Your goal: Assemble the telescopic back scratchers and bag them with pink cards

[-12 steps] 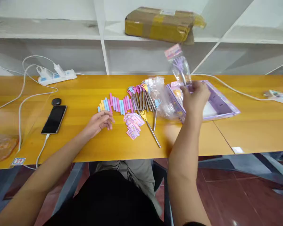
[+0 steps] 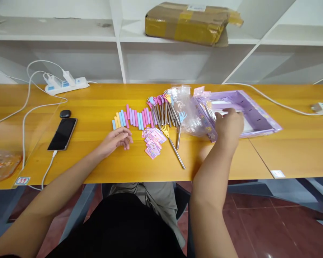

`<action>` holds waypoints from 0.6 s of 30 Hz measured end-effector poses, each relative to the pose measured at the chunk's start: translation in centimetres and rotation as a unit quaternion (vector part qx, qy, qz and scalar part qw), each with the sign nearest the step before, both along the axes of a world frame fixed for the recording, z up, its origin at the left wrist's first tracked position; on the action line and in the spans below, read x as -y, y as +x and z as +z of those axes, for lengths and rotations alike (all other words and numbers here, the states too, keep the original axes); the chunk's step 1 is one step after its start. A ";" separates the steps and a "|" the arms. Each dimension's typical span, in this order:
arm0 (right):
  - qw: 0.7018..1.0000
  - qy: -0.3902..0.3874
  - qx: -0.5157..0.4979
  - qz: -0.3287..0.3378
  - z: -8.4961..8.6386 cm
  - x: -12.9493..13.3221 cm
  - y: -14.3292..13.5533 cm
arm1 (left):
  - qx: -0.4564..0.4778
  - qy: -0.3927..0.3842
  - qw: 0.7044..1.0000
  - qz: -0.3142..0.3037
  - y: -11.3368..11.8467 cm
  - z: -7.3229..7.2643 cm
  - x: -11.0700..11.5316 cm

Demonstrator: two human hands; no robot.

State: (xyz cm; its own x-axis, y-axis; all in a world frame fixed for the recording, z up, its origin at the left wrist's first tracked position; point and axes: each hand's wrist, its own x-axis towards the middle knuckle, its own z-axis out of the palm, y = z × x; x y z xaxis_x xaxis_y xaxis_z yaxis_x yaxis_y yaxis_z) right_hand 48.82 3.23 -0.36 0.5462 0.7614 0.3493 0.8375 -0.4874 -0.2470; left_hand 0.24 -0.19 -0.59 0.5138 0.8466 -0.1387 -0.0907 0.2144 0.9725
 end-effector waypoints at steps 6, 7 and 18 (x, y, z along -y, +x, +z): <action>0.991 -0.066 -0.110 -0.033 0.5 -0.6 -0.8 | -0.023 0.007 1.000 0.004 -0.1 0.2 0.0; 0.991 -0.058 -0.111 -0.041 0.5 -0.5 -0.7 | -0.026 0.008 1.000 0.004 -0.1 0.2 0.0; 0.982 0.172 -0.053 -0.055 1.5 -0.8 -2.0 | -0.162 0.064 0.978 0.112 -1.0 0.2 -1.3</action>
State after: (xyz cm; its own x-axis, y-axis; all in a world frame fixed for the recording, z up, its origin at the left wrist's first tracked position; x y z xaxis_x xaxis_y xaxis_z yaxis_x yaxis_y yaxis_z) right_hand 46.79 4.08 1.16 0.6664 0.5423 0.5118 0.7445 -0.4464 -0.4965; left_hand -0.76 1.08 -0.42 0.2589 0.9543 -0.1491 0.1969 0.0989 0.9754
